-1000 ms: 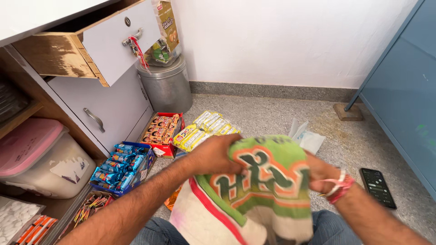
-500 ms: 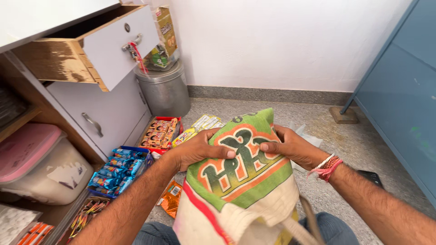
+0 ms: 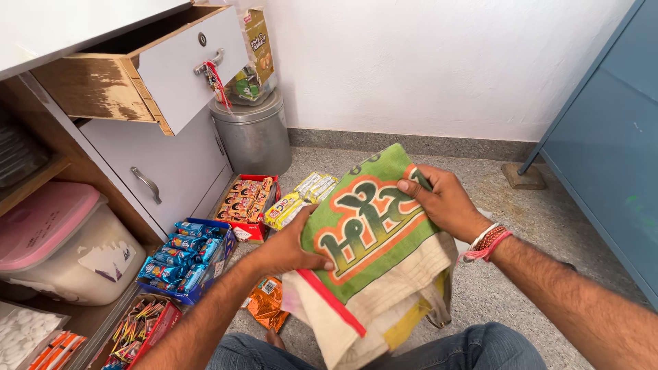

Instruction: The person sits on the floor and unpacks various snack items from a large tote bag, including biscuits, candies, and chips. They arrange the items into boxes and on the floor, then fold the empty tote bag.

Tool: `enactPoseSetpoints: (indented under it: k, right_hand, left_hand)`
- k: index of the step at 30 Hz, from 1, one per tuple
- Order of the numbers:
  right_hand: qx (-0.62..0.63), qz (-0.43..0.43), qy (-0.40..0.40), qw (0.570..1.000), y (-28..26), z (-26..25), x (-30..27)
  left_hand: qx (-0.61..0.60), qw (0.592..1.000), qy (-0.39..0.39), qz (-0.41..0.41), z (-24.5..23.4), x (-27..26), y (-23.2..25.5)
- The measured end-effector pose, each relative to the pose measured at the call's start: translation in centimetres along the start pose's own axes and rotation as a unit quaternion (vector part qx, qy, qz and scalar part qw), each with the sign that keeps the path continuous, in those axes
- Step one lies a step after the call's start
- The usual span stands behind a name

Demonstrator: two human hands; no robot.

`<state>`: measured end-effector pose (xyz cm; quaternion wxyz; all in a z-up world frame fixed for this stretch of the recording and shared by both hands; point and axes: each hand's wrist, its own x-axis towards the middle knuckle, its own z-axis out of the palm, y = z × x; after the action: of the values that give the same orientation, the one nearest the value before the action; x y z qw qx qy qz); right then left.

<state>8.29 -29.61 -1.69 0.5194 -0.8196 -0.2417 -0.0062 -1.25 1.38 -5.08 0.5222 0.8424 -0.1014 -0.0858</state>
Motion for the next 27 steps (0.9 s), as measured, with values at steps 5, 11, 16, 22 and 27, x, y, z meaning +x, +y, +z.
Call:
enactPoseSetpoints:
  k: [5, 11, 16, 22, 27]
  right_hand:
    - [-0.055, -0.031, 0.055, 0.996, 0.2, -0.7, -0.1]
    - [-0.118, -0.095, 0.093, 0.984, -2.0, -1.4, -0.8]
    - [-0.244, -0.222, 0.206, 0.921, -5.6, -0.8, -1.8]
    - [-0.330, -0.457, 0.121, 0.817, -8.8, 4.0, -7.2]
    - [-0.205, -0.357, -0.020, 0.911, -10.0, 5.9, -12.0]
  left_hand:
    - [-0.150, 0.986, 0.022, 0.071, 0.5, 0.4, -2.1]
    - [-0.162, 0.985, -0.015, -0.059, -1.0, 0.3, -5.2]
    - [0.035, 0.936, 0.349, -0.012, 1.8, 1.9, -6.7]
    - [-0.536, 0.822, 0.131, -0.139, 6.6, 3.8, -3.4]
    - [-0.593, 0.792, 0.072, -0.127, 6.6, 4.7, -0.9]
